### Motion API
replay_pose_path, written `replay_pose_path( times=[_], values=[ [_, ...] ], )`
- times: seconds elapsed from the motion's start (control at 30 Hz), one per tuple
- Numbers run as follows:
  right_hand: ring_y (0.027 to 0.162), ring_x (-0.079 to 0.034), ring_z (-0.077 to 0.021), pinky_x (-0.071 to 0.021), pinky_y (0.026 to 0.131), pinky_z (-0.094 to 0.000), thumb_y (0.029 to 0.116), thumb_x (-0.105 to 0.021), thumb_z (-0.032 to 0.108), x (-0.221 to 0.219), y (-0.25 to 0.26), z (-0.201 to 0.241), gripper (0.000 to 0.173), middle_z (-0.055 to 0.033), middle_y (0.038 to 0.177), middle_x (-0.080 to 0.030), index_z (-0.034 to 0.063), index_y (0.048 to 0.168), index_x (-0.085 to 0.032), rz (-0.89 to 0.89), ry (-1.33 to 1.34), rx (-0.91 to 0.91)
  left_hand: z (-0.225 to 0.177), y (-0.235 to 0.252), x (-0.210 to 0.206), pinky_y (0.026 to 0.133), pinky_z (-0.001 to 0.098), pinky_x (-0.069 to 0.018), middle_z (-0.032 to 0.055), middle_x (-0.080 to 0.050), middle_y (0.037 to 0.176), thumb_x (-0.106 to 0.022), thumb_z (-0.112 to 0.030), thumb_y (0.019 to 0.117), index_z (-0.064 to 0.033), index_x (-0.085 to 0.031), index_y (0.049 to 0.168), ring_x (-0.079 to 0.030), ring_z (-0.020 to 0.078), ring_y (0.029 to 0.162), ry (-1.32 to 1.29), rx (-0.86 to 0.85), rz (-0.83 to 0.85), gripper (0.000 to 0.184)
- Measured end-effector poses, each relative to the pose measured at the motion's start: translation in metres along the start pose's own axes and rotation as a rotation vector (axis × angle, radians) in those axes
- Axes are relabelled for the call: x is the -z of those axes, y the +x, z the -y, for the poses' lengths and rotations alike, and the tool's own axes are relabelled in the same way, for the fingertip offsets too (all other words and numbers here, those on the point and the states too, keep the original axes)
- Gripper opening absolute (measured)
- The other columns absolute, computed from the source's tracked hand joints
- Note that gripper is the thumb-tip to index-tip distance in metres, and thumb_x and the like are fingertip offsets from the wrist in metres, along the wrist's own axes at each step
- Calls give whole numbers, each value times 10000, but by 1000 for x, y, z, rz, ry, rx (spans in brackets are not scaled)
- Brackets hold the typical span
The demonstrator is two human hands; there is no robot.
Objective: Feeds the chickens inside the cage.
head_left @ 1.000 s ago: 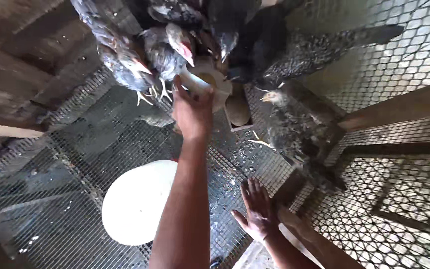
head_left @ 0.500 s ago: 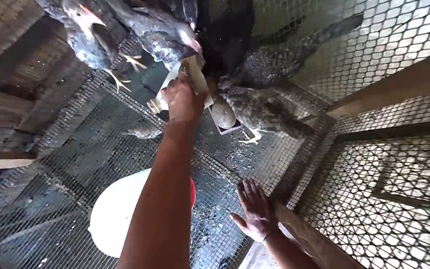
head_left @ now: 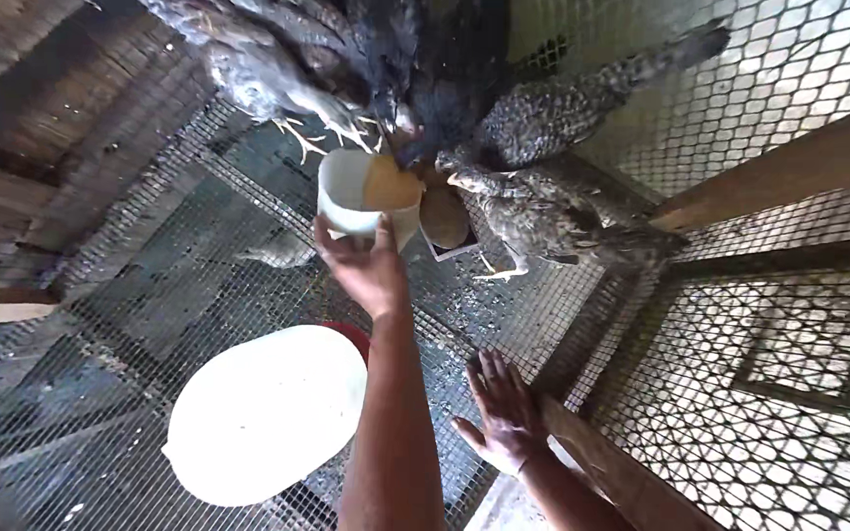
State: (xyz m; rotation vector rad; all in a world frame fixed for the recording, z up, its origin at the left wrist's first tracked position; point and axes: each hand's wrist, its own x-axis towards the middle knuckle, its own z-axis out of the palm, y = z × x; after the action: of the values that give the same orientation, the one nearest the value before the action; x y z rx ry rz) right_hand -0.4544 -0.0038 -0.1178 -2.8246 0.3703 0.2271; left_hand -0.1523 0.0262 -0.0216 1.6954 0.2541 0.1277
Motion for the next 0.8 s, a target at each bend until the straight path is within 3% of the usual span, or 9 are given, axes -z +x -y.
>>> replay_pose_path(
  times=[0.1, 0.17, 0.33, 0.47, 0.7, 0.8],
  values=[
    [1566, -229, -327, -200, 1270, -555, 878, -394, 827, 0, 0, -1, 977, -165, 1670, -300, 153, 1586, -409, 11, -2, 1, 7, -19, 11, 893, 389, -604, 91, -650, 1258, -843, -315, 861, -178, -274, 1585, -690, 183, 1037, -90, 12, -50, 930],
    [1567, -226, -332, -196, 1268, -565, 875, -386, 832, -1, 0, -1, 990, -166, 1674, -290, 150, 1592, -397, 21, -12, 6, 4, -25, 17, 933, 394, -604, 104, -624, 1333, -844, -253, 862, -154, -283, 1584, -682, 199, 1108, -178, -12, -58, 920],
    [1560, -244, -338, -211, 1259, -568, 854, -404, 838, -3, 2, 0, 1011, -172, 1669, -299, 147, 1591, -399, 1, -20, 3, -4, -42, 35, 913, 411, -620, 135, -649, 1265, -831, -113, 856, -72, -313, 1559, -699, 225, 1066, -291, -49, -85, 874],
    [1560, -240, -343, -216, 1258, -565, 860, -386, 840, -2, 1, 0, 1013, -185, 1666, -299, 140, 1591, -396, 2, -32, 11, 7, -56, 47, 967, 422, -604, 130, -613, 1357, -836, -124, 851, -75, -317, 1558, -668, 234, 1166, -261, -63, -76, 879],
    [1559, -246, -337, -207, 1264, -553, 858, -405, 832, -4, 0, -1, 1004, -184, 1664, -304, 144, 1589, -401, -14, -27, 15, 19, -55, 50, 913, 382, -614, 102, -665, 1254, -880, -226, 816, -109, -333, 1559, -698, 187, 1063, -47, -12, -71, 930],
    [1557, -252, -338, -216, 1260, -555, 856, -394, 839, -3, 1, -2, 1012, -185, 1663, -306, 139, 1587, -404, -8, -27, 8, 14, -46, 44, 869, 365, -609, 97, -665, 1188, -861, -266, 842, -122, -316, 1572, -693, 168, 979, 59, -13, -29, 922]
  ],
)
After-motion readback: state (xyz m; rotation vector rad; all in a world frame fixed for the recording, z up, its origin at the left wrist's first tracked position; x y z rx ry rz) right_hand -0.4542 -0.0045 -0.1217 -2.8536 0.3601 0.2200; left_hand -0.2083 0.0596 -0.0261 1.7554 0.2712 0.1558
